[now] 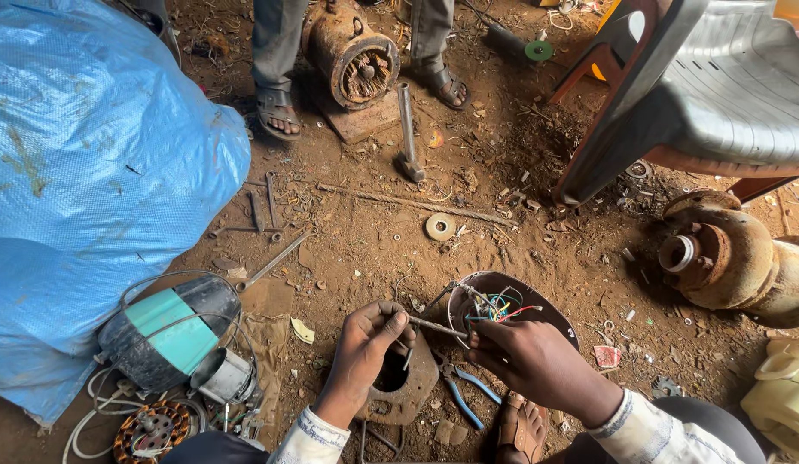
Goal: The person sits on the ground and works on an electric motor placed in a metal bowl. They use a screwdriver to adjust internal components and wires, then use an angle grinder to grind a metal rod, producing sparks. The person continues to manipulate the wires and components with their hands.
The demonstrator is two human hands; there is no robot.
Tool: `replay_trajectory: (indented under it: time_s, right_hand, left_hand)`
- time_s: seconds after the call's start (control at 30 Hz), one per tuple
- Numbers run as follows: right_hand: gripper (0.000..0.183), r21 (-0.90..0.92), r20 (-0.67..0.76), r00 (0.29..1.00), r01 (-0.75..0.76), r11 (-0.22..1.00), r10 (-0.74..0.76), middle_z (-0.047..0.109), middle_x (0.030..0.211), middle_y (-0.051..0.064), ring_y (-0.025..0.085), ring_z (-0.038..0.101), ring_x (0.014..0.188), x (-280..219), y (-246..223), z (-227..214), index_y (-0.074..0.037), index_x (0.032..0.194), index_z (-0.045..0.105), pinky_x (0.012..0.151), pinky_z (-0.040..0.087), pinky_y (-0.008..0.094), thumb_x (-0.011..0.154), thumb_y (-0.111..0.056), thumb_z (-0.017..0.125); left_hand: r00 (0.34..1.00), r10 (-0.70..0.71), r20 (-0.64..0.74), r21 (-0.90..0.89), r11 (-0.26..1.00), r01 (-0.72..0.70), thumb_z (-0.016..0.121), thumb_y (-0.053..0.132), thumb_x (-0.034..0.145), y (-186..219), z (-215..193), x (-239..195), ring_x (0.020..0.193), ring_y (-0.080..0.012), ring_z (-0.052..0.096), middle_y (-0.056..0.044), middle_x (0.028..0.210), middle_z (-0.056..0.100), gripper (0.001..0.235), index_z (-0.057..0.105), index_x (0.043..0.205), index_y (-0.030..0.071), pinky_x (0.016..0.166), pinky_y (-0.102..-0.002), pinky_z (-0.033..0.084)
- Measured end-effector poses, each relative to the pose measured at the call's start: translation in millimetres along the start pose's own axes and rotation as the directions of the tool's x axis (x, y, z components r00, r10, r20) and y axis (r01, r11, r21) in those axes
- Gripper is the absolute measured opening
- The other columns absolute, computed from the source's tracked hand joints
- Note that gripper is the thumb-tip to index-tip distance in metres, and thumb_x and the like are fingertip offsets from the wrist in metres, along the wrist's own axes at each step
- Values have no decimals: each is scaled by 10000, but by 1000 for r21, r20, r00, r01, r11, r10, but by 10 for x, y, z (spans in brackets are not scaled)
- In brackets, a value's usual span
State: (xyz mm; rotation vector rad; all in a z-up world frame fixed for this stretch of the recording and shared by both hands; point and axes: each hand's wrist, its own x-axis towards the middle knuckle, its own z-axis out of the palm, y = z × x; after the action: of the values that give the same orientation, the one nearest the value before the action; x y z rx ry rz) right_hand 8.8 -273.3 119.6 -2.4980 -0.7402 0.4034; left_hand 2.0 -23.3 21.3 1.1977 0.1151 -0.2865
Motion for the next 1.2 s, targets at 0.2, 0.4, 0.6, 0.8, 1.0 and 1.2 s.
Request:
replay_trajectory:
  time_s: [0.2, 0.4, 0.6, 0.8, 1.0, 1.2]
  right_hand:
    - [295, 11, -35, 999, 42, 999, -42, 737, 703, 92, 282, 710, 591, -6, 20, 5, -44, 1050, 665, 527, 528, 413, 913, -304, 692]
    - [363, 37, -90, 990, 116, 992, -113, 772, 754, 82, 270, 731, 609, -33, 72, 37, -27, 1167, 637, 541, 539, 408, 914, -282, 689]
    - [320, -71, -43, 999, -12, 997, 9, 663, 587, 92, 271, 638, 494, -32, 104, 133, -75, 1046, 675, 494, 498, 423, 912, -362, 716]
    - [294, -83, 44, 985, -161, 983, 165, 620, 519, 60, 223, 627, 439, 0, 96, 139, -121, 951, 698, 465, 497, 392, 919, -414, 689]
    - [293, -67, 29, 990, -137, 988, 139, 630, 519, 75, 244, 639, 450, -12, 71, 125, -114, 991, 716, 470, 506, 399, 896, -392, 711]
    - [314, -90, 74, 991, -109, 990, 116, 668, 596, 85, 254, 662, 501, -27, 127, 147, -80, 1034, 690, 506, 525, 390, 906, -365, 714]
  left_hand:
    - [999, 44, -19, 48, 998, -43, 702, 208, 946, -24, 7, 10, 683, -108, 653, -56, 772, 708, 193, 701, 917, 16, 638, -255, 547]
    - [994, 107, -8, 119, 987, -105, 708, 218, 926, -19, 29, -8, 673, -106, 666, -44, 753, 712, 197, 707, 881, 25, 633, -259, 559]
    - [973, 224, 55, 276, 933, -230, 712, 271, 940, -69, 50, -25, 678, -96, 667, -35, 734, 724, 238, 716, 880, 41, 630, -241, 527]
    - [979, 197, 53, 325, 924, -203, 727, 296, 924, -128, 45, -3, 680, -97, 676, -38, 731, 732, 254, 721, 890, 44, 631, -246, 528]
    - [986, 156, 62, 255, 953, -167, 734, 299, 922, -159, 40, -11, 700, -105, 684, -43, 753, 734, 258, 719, 904, 42, 664, -252, 559]
    - [993, -104, 58, 103, 990, 97, 707, 281, 922, -135, 16, -2, 711, -111, 683, -43, 782, 722, 239, 688, 907, 43, 651, -262, 554]
